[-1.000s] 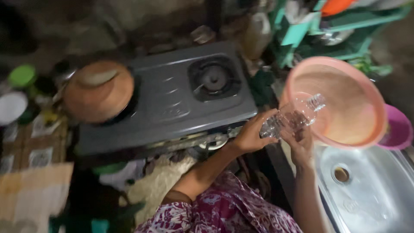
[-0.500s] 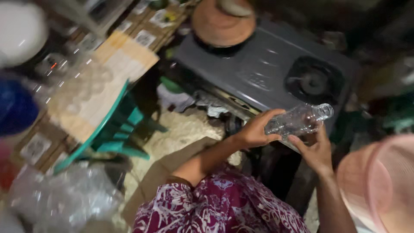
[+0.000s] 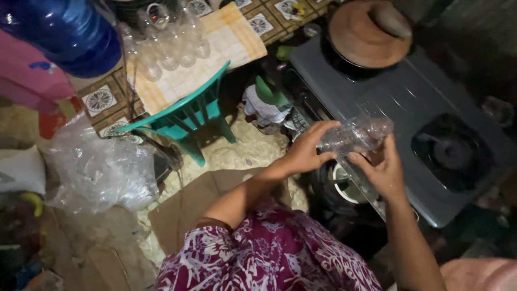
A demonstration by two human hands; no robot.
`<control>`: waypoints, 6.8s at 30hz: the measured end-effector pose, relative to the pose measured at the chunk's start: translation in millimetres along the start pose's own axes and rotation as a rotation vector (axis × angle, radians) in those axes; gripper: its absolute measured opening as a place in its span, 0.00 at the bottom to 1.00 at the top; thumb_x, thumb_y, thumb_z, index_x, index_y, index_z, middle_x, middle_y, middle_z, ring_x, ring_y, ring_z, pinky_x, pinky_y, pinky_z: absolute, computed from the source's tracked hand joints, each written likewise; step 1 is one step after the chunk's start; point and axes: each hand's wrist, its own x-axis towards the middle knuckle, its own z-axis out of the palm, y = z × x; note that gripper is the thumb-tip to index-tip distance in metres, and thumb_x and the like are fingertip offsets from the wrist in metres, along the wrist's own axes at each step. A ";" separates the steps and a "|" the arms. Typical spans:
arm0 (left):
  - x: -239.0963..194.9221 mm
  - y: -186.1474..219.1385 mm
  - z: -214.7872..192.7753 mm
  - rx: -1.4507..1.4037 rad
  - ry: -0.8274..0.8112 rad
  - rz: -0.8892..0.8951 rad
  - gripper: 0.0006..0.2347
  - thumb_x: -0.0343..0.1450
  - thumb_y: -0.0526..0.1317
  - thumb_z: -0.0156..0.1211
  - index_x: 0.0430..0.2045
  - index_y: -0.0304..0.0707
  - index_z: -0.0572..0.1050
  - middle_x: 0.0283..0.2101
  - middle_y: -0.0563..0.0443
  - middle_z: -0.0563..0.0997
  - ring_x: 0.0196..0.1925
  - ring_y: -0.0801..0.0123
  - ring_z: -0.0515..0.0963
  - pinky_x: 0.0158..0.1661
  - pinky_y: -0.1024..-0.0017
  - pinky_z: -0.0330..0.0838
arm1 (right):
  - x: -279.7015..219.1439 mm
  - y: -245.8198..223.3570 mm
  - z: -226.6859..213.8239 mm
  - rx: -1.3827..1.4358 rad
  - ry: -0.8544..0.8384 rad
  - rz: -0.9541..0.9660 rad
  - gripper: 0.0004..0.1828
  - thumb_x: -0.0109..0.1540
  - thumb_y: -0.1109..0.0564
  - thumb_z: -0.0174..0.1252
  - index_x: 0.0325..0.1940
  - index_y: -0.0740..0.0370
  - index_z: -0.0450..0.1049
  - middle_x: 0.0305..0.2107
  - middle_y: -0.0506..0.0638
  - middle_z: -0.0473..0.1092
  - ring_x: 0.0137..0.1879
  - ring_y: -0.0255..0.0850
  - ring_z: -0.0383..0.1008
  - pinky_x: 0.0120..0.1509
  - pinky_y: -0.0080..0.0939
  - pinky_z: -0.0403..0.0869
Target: The person rinses clear plastic bottles under a running tap in a kitchen sink, then places them on a nearby table. The person repeats this process for several bottles, handling them one at a time.
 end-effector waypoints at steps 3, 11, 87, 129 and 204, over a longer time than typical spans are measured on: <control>5.7 -12.5 -28.5 0.056 0.086 0.019 0.32 0.65 0.35 0.73 0.65 0.38 0.64 0.65 0.39 0.71 0.69 0.48 0.71 0.67 0.59 0.67 | 37.3 -2.7 22.7 -0.048 -0.098 -0.111 0.41 0.60 0.72 0.66 0.75 0.62 0.58 0.63 0.53 0.64 0.70 0.44 0.67 0.74 0.46 0.71; 43.7 -67.0 -137.3 0.246 0.234 0.043 0.33 0.64 0.36 0.73 0.65 0.38 0.64 0.66 0.38 0.71 0.69 0.45 0.70 0.65 0.57 0.66 | 156.6 -11.7 107.2 -0.082 -0.207 -0.193 0.52 0.58 0.67 0.70 0.79 0.58 0.48 0.67 0.53 0.60 0.72 0.43 0.64 0.74 0.46 0.71; 77.1 -309.8 -414.7 1.219 0.565 -0.549 0.13 0.63 0.36 0.65 0.41 0.38 0.79 0.46 0.42 0.79 0.54 0.48 0.74 0.58 0.46 0.60 | 557.2 218.9 396.0 -0.569 -0.803 -0.654 0.18 0.55 0.59 0.71 0.46 0.67 0.76 0.46 0.61 0.71 0.54 0.60 0.70 0.59 0.55 0.71; 86.1 -318.2 -408.6 1.127 0.563 -0.502 0.11 0.63 0.37 0.66 0.36 0.34 0.79 0.52 0.34 0.77 0.58 0.44 0.71 0.55 0.49 0.62 | 528.7 222.0 384.9 -0.706 -0.676 -0.664 0.22 0.57 0.66 0.64 0.56 0.61 0.78 0.61 0.66 0.68 0.61 0.62 0.71 0.64 0.52 0.73; 143.7 -27.8 75.2 -0.613 -1.322 0.661 0.13 0.72 0.33 0.63 0.51 0.32 0.77 0.61 0.40 0.77 0.66 0.48 0.74 0.66 0.56 0.68 | -80.7 -41.2 208.1 -1.207 2.076 0.653 0.20 0.65 0.62 0.68 0.61 0.63 0.76 0.73 0.61 0.58 0.75 0.56 0.68 0.77 0.51 0.70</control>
